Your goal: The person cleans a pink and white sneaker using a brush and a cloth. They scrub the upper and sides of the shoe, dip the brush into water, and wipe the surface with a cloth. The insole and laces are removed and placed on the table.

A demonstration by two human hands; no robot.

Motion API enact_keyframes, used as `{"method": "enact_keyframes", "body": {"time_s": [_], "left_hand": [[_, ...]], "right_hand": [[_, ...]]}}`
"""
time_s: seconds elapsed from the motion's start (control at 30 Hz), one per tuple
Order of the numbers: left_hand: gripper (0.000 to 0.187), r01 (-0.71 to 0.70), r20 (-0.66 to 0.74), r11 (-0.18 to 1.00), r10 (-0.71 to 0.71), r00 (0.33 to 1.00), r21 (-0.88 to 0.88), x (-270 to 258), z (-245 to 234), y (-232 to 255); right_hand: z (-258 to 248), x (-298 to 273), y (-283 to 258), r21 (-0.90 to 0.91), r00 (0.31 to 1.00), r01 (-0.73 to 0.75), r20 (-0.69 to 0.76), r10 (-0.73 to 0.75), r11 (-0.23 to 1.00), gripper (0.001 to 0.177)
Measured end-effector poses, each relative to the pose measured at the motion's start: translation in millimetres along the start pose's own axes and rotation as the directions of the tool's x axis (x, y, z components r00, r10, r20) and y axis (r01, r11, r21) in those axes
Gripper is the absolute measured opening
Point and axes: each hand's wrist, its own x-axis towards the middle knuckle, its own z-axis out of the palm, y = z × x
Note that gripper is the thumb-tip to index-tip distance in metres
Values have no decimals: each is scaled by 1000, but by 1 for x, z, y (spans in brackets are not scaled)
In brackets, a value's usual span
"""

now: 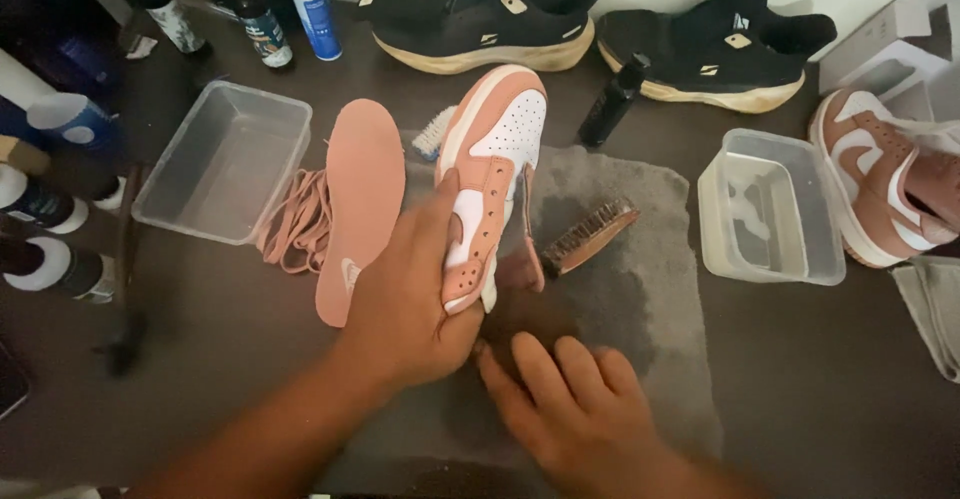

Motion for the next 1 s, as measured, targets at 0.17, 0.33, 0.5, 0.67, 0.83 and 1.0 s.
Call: {"method": "enact_keyframes", "body": {"time_s": [0.17,0.33,0.5,0.67,0.83,1.0], "left_hand": [[96,-89,-44,983,97,994,163,-3,10,1],[95,-92,-56,973,107,993,212,-7,14,1],[99,-53,-49,985,61,997,166,-4,7,1],[98,75,10,996,-76,997,45,0,1,-1],[87,181,27,978,-179,983,-107,7,-5,1],[86,161,79,975,-150,985,-155,3,-2,-7]], "right_hand": [[-2,7,-1,-81,990,-87,105,95,993,15],[-7,3,3,-128,994,-70,75,80,989,17],[-9,-16,17,-189,991,-111,49,123,976,11],[-7,-25,39,268,960,-255,-45,276,929,38],[3,-47,49,665,886,-414,136,444,622,49],[13,-29,56,786,957,-288,223,183,546,52]]}}
